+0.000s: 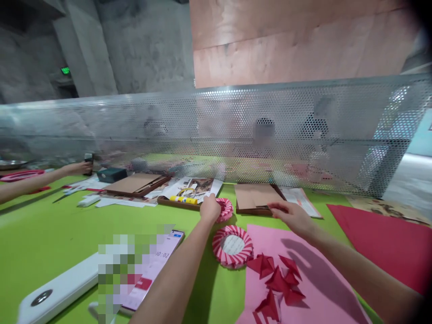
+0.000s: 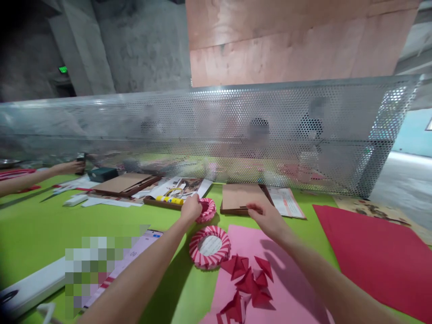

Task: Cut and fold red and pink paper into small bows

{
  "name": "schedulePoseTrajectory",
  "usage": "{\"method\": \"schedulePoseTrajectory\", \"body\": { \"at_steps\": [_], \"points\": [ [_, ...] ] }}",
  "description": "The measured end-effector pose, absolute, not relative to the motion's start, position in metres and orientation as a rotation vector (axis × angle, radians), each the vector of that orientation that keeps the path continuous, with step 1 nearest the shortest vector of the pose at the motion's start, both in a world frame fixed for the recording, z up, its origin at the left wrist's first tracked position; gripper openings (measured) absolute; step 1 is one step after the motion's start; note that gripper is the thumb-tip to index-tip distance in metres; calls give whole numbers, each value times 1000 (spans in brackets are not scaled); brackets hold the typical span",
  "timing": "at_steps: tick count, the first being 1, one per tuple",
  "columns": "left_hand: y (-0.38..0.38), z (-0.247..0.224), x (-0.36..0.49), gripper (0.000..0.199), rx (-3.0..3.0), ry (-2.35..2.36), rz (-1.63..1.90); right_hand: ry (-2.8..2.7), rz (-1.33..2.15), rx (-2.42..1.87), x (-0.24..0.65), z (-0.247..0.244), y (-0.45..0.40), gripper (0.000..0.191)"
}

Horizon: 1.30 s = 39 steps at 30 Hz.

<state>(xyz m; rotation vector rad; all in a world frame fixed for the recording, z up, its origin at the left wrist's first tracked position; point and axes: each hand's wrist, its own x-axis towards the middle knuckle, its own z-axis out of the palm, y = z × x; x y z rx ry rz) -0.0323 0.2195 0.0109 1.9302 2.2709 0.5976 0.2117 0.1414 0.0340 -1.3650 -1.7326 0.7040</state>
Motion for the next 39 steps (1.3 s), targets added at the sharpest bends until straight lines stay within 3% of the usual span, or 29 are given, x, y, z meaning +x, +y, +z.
{"method": "schedulePoseTrajectory", "body": {
  "at_steps": [10,17,26,39],
  "points": [
    [255,23,-20,29,2048,2221,546,-1693,669,-1425,254,26,96,26],
    [224,37,-45,29,2230,2230,509,-1715,690,-1458,254,25,71,28],
    [194,18,-14,29,2460,2081,545,-1702,650,-1476,253,13,51,29],
    [175,34,-14,32,2337,2009,772,-1813,664,-1518,261,10,40,28]
  ]
}}
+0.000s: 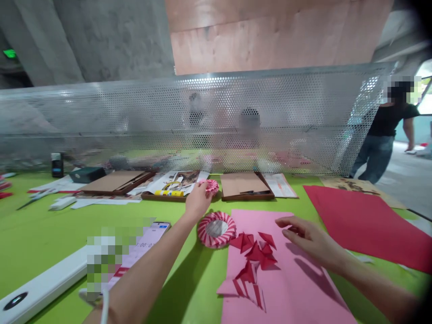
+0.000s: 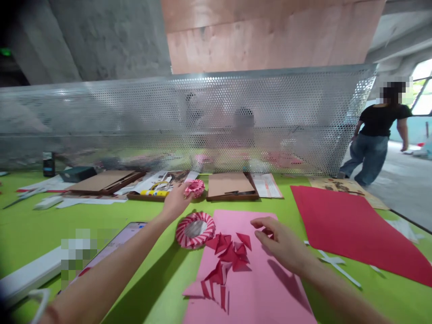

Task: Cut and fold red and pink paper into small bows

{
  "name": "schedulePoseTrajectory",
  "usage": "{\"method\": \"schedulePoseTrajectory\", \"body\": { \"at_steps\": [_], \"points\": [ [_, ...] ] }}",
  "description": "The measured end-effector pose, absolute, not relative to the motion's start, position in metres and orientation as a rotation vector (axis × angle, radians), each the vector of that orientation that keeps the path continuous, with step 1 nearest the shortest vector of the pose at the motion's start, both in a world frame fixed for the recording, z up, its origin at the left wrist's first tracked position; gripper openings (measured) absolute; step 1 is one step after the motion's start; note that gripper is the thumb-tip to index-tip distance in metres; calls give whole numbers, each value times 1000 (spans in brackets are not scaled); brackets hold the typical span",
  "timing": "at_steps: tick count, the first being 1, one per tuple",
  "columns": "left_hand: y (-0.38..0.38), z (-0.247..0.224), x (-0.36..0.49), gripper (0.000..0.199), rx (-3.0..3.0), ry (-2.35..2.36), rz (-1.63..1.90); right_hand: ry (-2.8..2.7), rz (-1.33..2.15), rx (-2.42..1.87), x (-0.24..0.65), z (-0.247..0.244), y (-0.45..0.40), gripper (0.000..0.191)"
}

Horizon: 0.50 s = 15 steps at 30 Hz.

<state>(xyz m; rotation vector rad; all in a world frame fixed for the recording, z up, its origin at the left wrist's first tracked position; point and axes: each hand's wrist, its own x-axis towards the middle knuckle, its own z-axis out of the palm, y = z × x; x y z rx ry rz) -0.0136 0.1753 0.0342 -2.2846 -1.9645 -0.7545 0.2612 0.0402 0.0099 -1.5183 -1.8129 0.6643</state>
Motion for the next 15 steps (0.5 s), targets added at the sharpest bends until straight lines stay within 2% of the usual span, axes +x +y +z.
{"method": "schedulePoseTrajectory", "body": {
  "at_steps": [9,13,15],
  "points": [
    [60,26,24,29,-2710,-1745,-776,-2085,513,-1412,227,9,36,35],
    [44,21,14,45,-2697,-1649,-483,-2176,479,-1386,221,3,41,39],
    [54,15,2,41,-2603,-1721,-388,-2195,464,-1387,220,-1,42,41]
  ]
}}
